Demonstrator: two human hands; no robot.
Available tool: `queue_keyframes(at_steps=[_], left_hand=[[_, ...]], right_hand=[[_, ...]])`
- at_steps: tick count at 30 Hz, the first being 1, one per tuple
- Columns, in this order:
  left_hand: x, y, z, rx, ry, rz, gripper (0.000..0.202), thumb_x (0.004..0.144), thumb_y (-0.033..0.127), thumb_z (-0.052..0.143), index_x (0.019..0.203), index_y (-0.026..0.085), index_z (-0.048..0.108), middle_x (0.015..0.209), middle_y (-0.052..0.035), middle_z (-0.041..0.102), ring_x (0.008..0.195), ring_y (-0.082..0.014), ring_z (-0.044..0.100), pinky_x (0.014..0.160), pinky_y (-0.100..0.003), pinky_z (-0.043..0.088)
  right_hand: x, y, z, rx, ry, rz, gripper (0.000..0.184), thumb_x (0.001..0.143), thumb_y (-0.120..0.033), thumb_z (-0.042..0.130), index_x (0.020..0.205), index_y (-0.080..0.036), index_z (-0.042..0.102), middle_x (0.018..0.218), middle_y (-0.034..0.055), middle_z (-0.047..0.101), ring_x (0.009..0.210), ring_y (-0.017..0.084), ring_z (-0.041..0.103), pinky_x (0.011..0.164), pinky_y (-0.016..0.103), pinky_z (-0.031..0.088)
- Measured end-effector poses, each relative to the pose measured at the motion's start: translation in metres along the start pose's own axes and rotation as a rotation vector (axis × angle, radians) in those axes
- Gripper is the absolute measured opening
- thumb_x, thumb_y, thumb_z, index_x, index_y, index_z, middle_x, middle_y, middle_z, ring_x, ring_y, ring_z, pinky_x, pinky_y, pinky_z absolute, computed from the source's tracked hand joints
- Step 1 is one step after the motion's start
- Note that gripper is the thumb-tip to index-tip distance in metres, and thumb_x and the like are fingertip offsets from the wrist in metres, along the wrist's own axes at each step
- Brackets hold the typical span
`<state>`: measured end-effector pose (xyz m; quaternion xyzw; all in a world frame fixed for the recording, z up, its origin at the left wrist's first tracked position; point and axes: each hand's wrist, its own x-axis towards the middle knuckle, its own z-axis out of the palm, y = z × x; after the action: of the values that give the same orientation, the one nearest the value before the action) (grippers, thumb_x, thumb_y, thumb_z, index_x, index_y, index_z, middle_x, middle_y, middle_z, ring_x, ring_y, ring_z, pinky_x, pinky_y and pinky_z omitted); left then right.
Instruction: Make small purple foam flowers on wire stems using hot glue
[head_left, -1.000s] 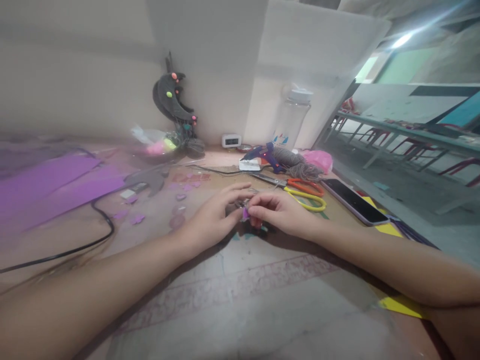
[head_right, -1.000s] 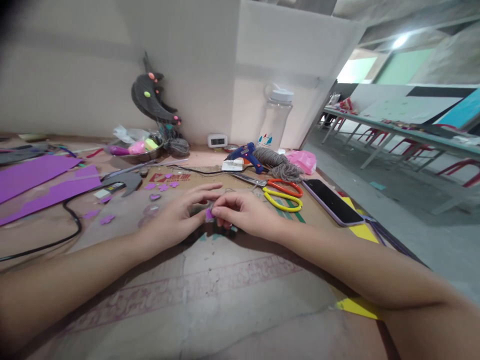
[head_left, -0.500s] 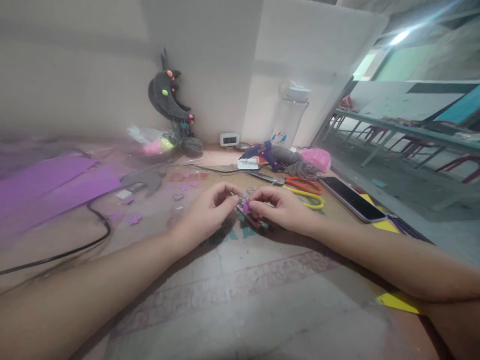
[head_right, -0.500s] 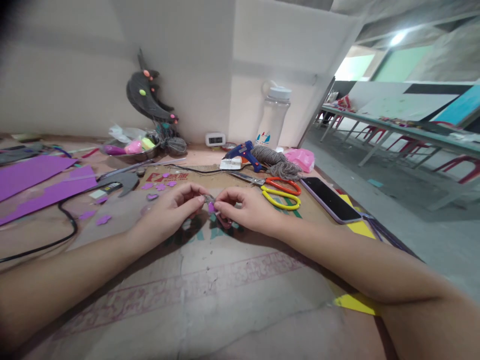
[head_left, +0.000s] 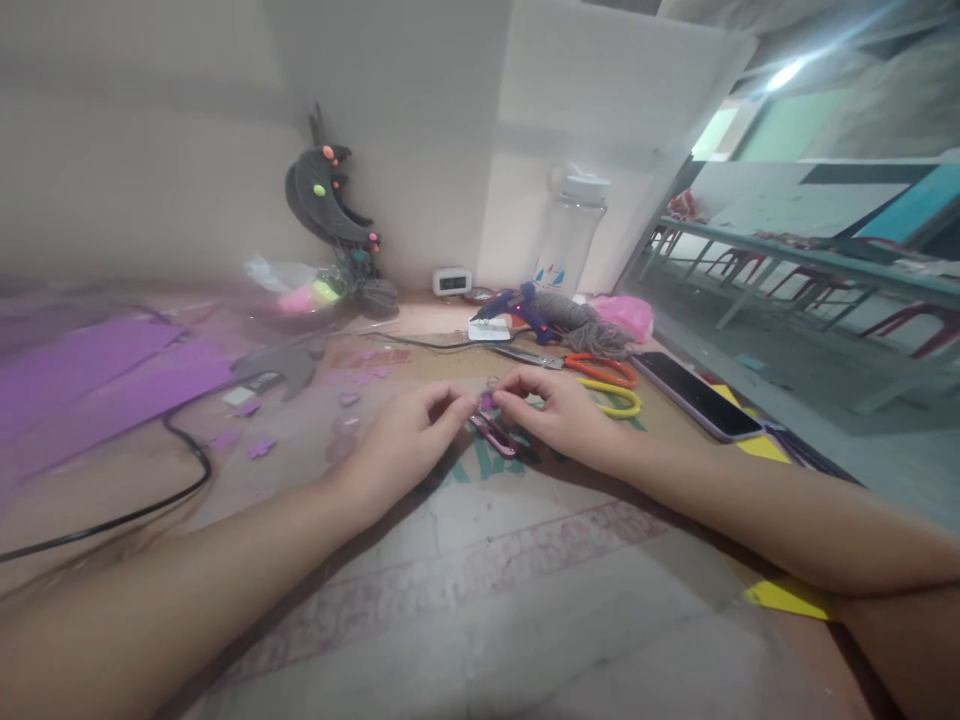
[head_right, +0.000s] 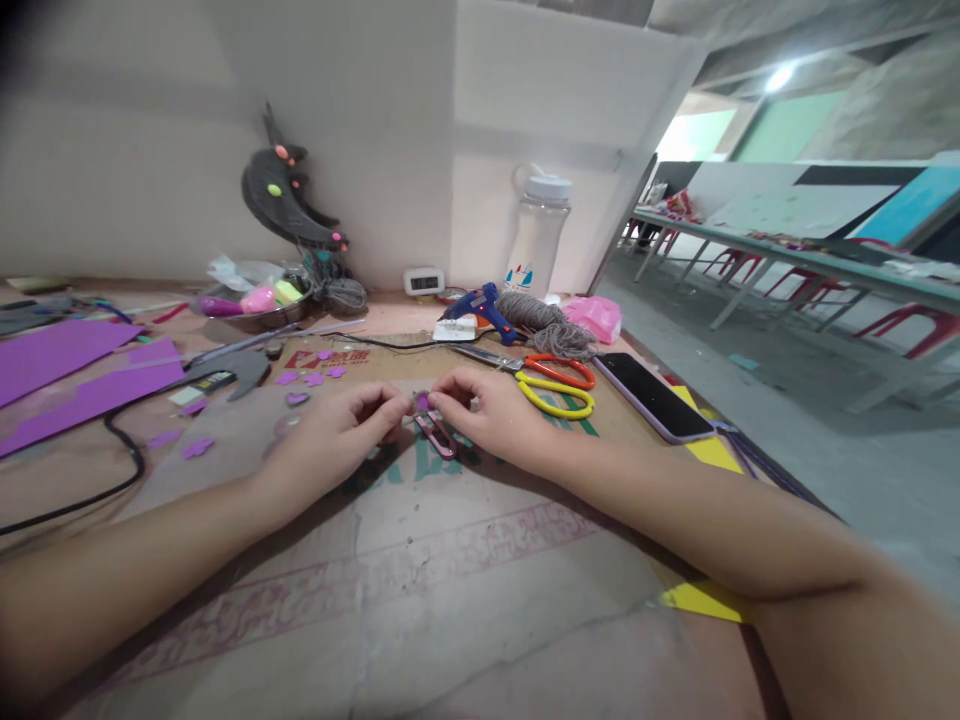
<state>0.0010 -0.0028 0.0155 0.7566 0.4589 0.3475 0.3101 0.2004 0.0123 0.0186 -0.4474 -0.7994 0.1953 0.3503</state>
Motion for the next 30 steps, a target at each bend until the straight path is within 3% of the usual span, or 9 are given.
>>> queue_keyframes(at_steps=[7,15,20,24,30], left_hand=[[-0.0003,-0.0007,0.0019,-0.068,-0.047,-0.003,0.027,0.092,0.04,0.05,0.085,0.019,0.067,0.071,-0.0007,0.067,0.063,-0.0154,0.057,0.06,-0.025,0.042],[-0.0009,0.0001,0.0011,-0.087,-0.066,-0.016,0.026,0.092,0.037,0.051,0.08,0.019,0.065,0.069,-0.0006,0.067,0.06,-0.0143,0.057,0.057,-0.025,0.042],[-0.0014,0.0026,0.0006,-0.091,-0.069,-0.022,0.024,0.091,0.035,0.052,0.079,0.019,0.066,0.067,0.0,0.067,0.057,-0.0138,0.056,0.056,-0.025,0.041],[-0.0018,0.0037,0.0001,-0.053,-0.064,-0.019,0.023,0.09,0.033,0.053,0.078,0.019,0.066,0.069,-0.0004,0.068,0.059,-0.0141,0.057,0.058,-0.025,0.042],[-0.0005,0.0016,0.0003,-0.066,-0.069,-0.001,0.023,0.091,0.036,0.053,0.084,0.019,0.068,0.075,-0.0014,0.07,0.065,-0.0154,0.06,0.061,-0.026,0.043]], right_hand=[[-0.0019,0.0029,0.0016,-0.012,-0.011,-0.01,0.02,0.088,-0.033,0.058,0.085,-0.017,0.069,0.076,0.0017,0.071,0.067,0.013,0.061,0.063,0.024,0.044],[-0.0032,0.0029,-0.0017,0.023,-0.071,-0.044,0.032,0.096,-0.037,0.049,0.078,-0.018,0.068,0.072,0.0007,0.068,0.069,0.013,0.061,0.067,0.024,0.044],[-0.0024,0.0021,-0.0001,0.109,-0.067,0.035,0.022,0.09,-0.036,0.058,0.095,-0.018,0.069,0.076,0.0004,0.07,0.069,0.014,0.063,0.067,0.026,0.047],[-0.0027,-0.0012,0.0028,0.106,-0.083,0.063,0.019,0.085,-0.036,0.064,0.091,-0.019,0.069,0.079,0.0017,0.071,0.07,0.014,0.063,0.067,0.026,0.048],[-0.0021,-0.001,0.0036,0.119,-0.097,0.088,0.015,0.087,-0.031,0.059,0.086,-0.018,0.068,0.072,0.0004,0.069,0.065,0.013,0.061,0.064,0.026,0.047]])
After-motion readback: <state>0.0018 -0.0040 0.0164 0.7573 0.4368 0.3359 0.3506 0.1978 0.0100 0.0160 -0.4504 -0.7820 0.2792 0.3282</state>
